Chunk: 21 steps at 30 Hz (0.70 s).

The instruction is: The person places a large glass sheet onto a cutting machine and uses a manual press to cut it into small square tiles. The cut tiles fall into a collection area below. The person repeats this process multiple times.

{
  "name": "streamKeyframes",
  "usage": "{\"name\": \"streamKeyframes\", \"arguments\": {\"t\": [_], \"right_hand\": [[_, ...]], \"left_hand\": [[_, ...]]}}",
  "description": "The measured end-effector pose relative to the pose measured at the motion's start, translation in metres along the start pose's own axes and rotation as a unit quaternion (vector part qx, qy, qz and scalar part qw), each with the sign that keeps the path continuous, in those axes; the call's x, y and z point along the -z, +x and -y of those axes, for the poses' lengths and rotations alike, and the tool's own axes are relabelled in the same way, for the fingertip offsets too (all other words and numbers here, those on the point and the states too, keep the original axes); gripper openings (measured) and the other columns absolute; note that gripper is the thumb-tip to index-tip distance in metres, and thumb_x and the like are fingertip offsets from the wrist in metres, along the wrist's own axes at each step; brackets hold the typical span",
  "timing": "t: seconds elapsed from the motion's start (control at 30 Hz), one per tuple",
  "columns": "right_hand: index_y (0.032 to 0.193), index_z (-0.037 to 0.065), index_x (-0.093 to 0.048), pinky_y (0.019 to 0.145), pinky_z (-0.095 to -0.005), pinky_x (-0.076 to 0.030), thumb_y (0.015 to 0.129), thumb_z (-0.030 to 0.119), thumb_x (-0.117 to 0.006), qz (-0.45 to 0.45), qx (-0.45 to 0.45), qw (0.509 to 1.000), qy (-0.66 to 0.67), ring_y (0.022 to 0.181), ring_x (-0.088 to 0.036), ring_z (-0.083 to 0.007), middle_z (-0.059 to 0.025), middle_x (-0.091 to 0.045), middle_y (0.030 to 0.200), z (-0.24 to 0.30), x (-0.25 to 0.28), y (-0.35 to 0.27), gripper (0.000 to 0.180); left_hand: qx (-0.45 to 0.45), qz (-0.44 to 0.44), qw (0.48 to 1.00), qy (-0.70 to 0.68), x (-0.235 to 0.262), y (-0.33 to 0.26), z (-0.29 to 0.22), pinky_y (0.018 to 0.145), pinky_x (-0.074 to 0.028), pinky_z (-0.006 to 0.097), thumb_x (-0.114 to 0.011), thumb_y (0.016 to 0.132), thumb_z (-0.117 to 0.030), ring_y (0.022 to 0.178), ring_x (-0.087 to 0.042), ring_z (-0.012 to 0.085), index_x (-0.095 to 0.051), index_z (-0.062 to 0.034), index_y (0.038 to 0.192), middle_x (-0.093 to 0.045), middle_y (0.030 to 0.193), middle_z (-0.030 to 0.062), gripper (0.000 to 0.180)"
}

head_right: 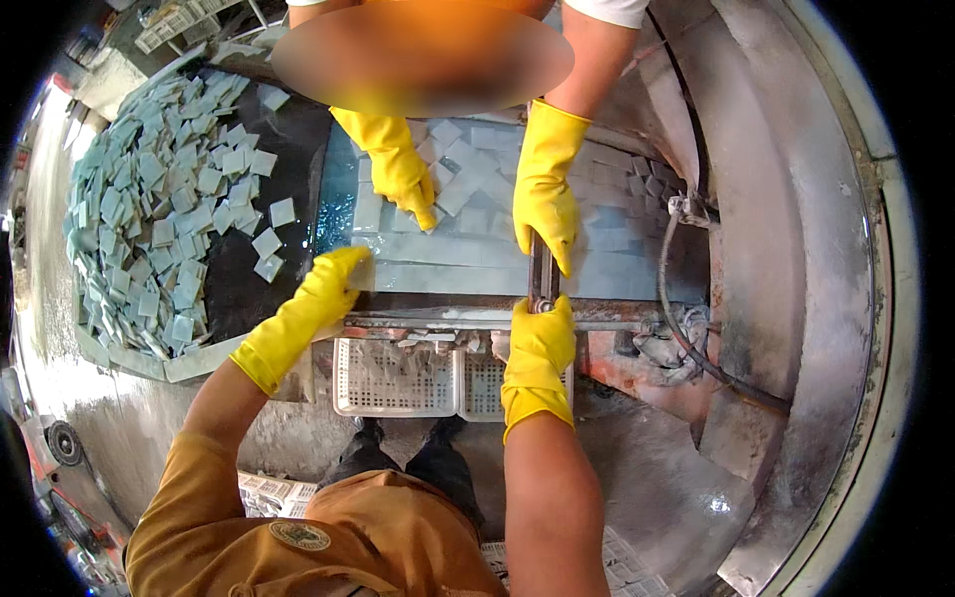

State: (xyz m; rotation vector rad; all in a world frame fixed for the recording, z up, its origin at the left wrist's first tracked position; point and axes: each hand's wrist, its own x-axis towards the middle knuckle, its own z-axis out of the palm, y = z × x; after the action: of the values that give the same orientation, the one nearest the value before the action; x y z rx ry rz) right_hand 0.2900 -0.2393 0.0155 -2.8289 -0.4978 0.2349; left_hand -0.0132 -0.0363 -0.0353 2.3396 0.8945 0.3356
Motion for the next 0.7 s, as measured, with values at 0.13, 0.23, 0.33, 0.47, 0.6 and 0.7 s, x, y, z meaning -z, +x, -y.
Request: {"name": "streamKeyframes", "arguments": {"t": [0.13,0.23,0.33,0.47,0.6,0.7], "right_hand": [[0.123,0.007,-0.070,0.087,-0.0541,-0.060,0.083,0.047,-0.080,-0.021,0.001,1.000,-0.010,0.103,-0.075,-0.0440,-0.0219,-0.077,0.114,-0.012,-0.007,0.007,0.057],[0.119,0.007,-0.071,0.086,-0.0538,-0.060,0.083,0.046,-0.080,-0.012,-0.005,1.000,0.010,0.103,-0.075,-0.0439,-0.0220,-0.077,0.113,-0.012,-0.004,0.004,0.054],[0.115,0.009,-0.071,0.085,-0.0540,-0.060,0.083,0.045,-0.080,0.008,0.002,1.000,0.023,0.102,-0.075,-0.0440,-0.0213,-0.078,0.110,-0.003,0.001,0.001,0.050],[0.113,0.010,-0.071,0.084,-0.0549,-0.059,0.083,0.046,-0.080,-0.008,0.014,0.999,0.028,0.100,-0.075,-0.0442,-0.0205,-0.078,0.108,-0.010,-0.008,0.004,0.048],[0.113,0.009,-0.069,0.083,-0.0555,-0.059,0.084,0.046,-0.080,-0.014,0.015,1.000,0.019,0.098,-0.075,-0.0434,-0.0201,-0.077,0.108,-0.004,-0.003,0.002,0.048],[0.113,0.010,-0.069,0.082,-0.0555,-0.060,0.084,0.047,-0.080,-0.024,0.008,1.000,0.010,0.098,-0.075,-0.0434,-0.0198,-0.077,0.108,-0.005,-0.002,-0.001,0.048]], "left_hand": [[0.043,0.071,0.997,-0.002,0.003,-0.002,-0.051,0.103,-0.055,0.053,-0.077,0.085,-0.010,0.123,-0.065,0.0459,-0.063,-0.0066,0.141,-0.069,0.133,0.0264,0.057],[0.011,-0.005,0.999,0.049,0.025,-0.001,-0.033,0.100,-0.057,0.052,-0.075,0.082,-0.007,0.117,-0.068,0.0454,-0.066,-0.0029,0.134,-0.073,0.124,0.0244,0.053],[-0.069,-0.124,0.981,0.129,0.039,-0.003,0.008,0.094,-0.058,0.050,-0.071,0.080,-0.004,0.111,-0.070,0.0433,-0.071,-0.0026,0.125,-0.076,0.117,0.0207,0.045],[-0.032,0.035,0.996,0.071,0.034,-0.012,0.023,0.097,-0.057,0.049,-0.071,0.080,-0.001,0.111,-0.070,0.0458,-0.072,-0.0042,0.127,-0.075,0.121,0.0208,0.047],[-0.007,0.086,0.996,0.009,0.041,-0.013,0.022,0.101,-0.057,0.048,-0.072,0.082,0.000,0.113,-0.070,0.0456,-0.071,-0.0039,0.131,-0.074,0.125,0.0218,0.049],[-0.045,-0.019,0.998,0.043,0.057,-0.009,0.019,0.103,-0.056,0.049,-0.075,0.082,-0.002,0.116,-0.070,0.0441,-0.070,-0.0033,0.131,-0.073,0.127,0.0228,0.049]]}}
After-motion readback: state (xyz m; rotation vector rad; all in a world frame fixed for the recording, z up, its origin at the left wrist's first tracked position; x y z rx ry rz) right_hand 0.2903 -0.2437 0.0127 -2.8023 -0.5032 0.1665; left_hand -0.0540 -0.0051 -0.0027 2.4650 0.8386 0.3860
